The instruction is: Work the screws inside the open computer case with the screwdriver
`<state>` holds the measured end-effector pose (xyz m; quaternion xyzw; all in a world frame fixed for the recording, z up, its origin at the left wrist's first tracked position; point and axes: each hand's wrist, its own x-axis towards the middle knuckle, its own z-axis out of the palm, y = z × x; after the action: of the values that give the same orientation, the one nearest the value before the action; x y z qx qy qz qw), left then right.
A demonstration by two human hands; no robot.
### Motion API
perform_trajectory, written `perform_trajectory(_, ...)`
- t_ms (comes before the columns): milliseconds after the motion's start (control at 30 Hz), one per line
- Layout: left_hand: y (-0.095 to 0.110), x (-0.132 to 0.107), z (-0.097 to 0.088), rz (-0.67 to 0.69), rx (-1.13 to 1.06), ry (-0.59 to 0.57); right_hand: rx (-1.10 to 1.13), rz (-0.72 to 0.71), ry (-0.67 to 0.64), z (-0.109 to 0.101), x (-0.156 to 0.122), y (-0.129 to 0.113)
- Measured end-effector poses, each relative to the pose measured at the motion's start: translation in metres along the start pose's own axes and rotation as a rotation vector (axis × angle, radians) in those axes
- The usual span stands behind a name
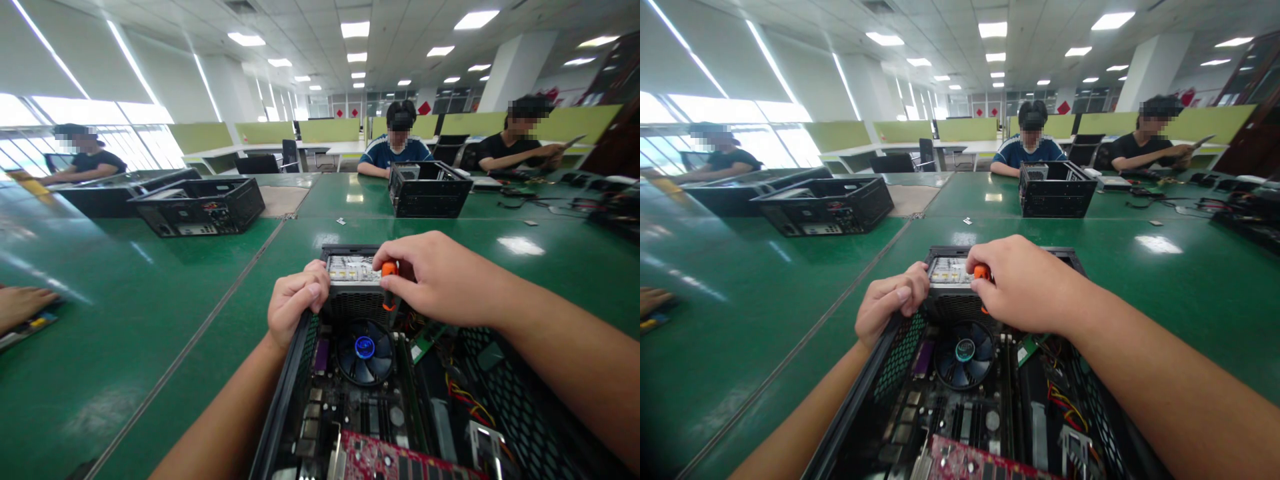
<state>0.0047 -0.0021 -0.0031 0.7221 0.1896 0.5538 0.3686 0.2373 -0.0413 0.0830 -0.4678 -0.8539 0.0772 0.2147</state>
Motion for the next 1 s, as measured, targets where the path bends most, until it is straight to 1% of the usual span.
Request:
perform_trajectory(167, 0.0018, 0.0003, 0.0002, -0.002, 0.013, 0.001, 0.001, -0.004, 0.068, -0.0048, -0.0015, -0.0011)
perform_trajectory(400, 0.001, -0.0003, -0.0006, -0.018, 0.028, 0.007, 0.001, -0.003, 0.038, -0.0054, -0.0008, -0.0012)
perform_trajectory(633, -0.0005, 0.0006, -0.0002, 0.025, -0.012, -0.013, -0.018, -0.015, 0.024, -0.0069, -0.0016, -0.0017)
perform_trajectory(900, 0.0004, 0.0006, 0.0003, -0.005, 0.011, 0.009, -0.021, 0.001, -0.041, -0.0022, -0.0016, -0.0009)
perform_trajectory(1000, 0.0007, 0.0004, 0.0001, -0.003, 0.004, 0.009, -0.034, -0.005, -0.028, -0.0031, -0.0018, -0.0011)
